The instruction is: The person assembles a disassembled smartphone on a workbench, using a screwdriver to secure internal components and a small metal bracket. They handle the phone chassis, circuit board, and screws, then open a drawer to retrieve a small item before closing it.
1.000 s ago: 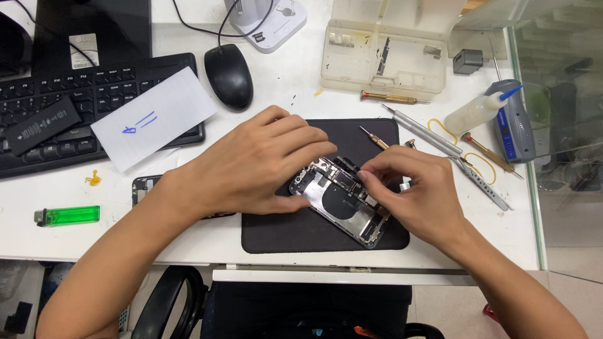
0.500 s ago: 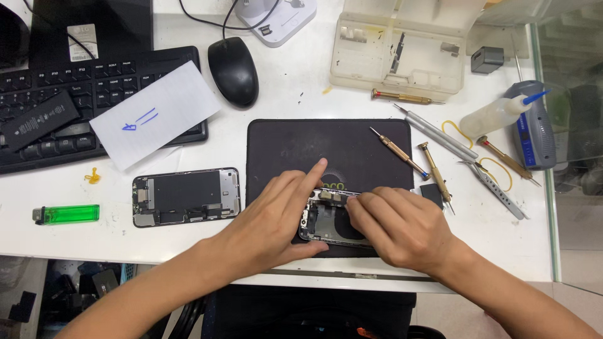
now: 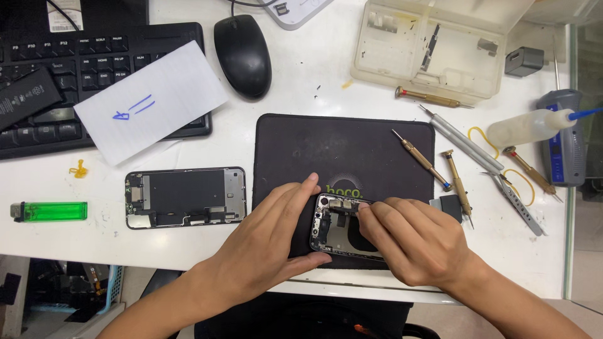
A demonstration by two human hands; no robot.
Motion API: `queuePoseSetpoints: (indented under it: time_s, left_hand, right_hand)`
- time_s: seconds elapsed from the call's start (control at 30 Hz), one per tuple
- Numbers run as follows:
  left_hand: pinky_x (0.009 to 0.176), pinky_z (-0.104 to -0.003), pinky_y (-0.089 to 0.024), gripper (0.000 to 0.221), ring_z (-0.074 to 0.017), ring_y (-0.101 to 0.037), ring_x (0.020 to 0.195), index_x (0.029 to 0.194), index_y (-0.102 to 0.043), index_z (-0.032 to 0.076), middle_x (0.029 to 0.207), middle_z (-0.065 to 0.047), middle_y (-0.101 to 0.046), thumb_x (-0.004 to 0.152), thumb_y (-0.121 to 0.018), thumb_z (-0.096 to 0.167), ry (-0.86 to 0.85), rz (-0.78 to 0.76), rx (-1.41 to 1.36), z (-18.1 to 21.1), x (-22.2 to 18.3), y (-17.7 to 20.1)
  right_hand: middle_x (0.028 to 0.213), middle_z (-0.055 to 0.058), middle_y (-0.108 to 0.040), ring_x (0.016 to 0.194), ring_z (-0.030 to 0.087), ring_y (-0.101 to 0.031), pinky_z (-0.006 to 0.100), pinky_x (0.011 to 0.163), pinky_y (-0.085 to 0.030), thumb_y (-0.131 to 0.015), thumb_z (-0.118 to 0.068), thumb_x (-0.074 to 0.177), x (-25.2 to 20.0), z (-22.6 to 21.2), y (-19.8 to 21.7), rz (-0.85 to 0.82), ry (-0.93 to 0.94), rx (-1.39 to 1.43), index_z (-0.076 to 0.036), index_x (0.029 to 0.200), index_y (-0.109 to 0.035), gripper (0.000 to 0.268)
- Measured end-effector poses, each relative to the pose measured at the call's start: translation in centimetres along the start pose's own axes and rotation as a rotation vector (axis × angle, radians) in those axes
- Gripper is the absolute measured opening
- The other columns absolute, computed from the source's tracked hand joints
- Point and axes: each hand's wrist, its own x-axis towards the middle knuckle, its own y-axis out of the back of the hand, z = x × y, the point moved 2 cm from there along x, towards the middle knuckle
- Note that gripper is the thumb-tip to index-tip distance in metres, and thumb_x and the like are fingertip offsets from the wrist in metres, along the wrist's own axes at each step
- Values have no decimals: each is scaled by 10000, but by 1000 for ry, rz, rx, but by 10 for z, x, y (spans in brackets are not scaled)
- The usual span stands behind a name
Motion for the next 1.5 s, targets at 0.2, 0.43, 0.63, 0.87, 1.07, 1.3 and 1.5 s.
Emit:
queuePoseSetpoints:
  time_s: [0.2,0.43,0.63,0.87,1.07,1.3,1.5]
  left_hand:
    - [1091,-490,-468,1018,-444,-541,1293,1526,-251,-86,1377,-323,-514,824,-861,329,7,-11,-9,-4,-3,-3]
    - [1086,-472,-471,1002,-408,-545,1298,1501,-312,-58,1380,-273,-525,781,-885,338,15,5,26,-3,-3,-2]
    - [1101,-454,-446,1012,-375,-497,1336,1524,-294,-47,1436,-239,-518,778,-883,301,72,-55,-27,-2,2,-2]
    - [1063,-472,-431,1076,-377,-482,1283,1566,-217,-51,1405,-225,-510,779,-890,242,70,-101,-99,-4,3,-6]
    - [1103,-512,-428,1048,-361,-526,1266,1573,-203,-25,1434,-219,-528,829,-889,244,-130,32,2,-2,-3,-3]
    - [1106,-553,-410,1026,-359,-538,1254,1562,-200,-31,1433,-233,-510,857,-876,282,-147,52,3,-1,-6,-7]
    - [1119,-552,-406,1050,-354,-543,1267,1574,-168,-36,1444,-224,-522,863,-876,276,-139,48,-3,-3,-7,-7]
  right_hand:
    - [823,112,-692,703,219,-689,301,563,-533,-803,-103,839,-1,3,-1,18,-59,26,62,964,-746,215]
    - [809,95,-693,685,205,-686,301,538,-514,-832,-93,832,-6,9,1,21,-129,33,36,961,-751,200]
    - [815,106,-694,667,210,-682,318,542,-521,-868,-42,812,-17,15,6,32,-223,43,27,963,-738,211]
    - [820,115,-700,669,221,-687,327,554,-520,-880,-54,802,-22,16,11,-4,-312,57,15,978,-739,236]
    - [823,120,-706,666,232,-692,327,549,-525,-870,-43,793,-23,13,18,-10,-312,37,25,985,-740,243]
    - [849,125,-715,699,240,-710,330,561,-539,-871,-106,788,-27,12,19,-41,-321,72,12,1012,-746,282]
    - [849,132,-712,697,245,-710,331,559,-536,-874,-95,793,-28,13,18,-26,-317,72,26,1019,-741,288]
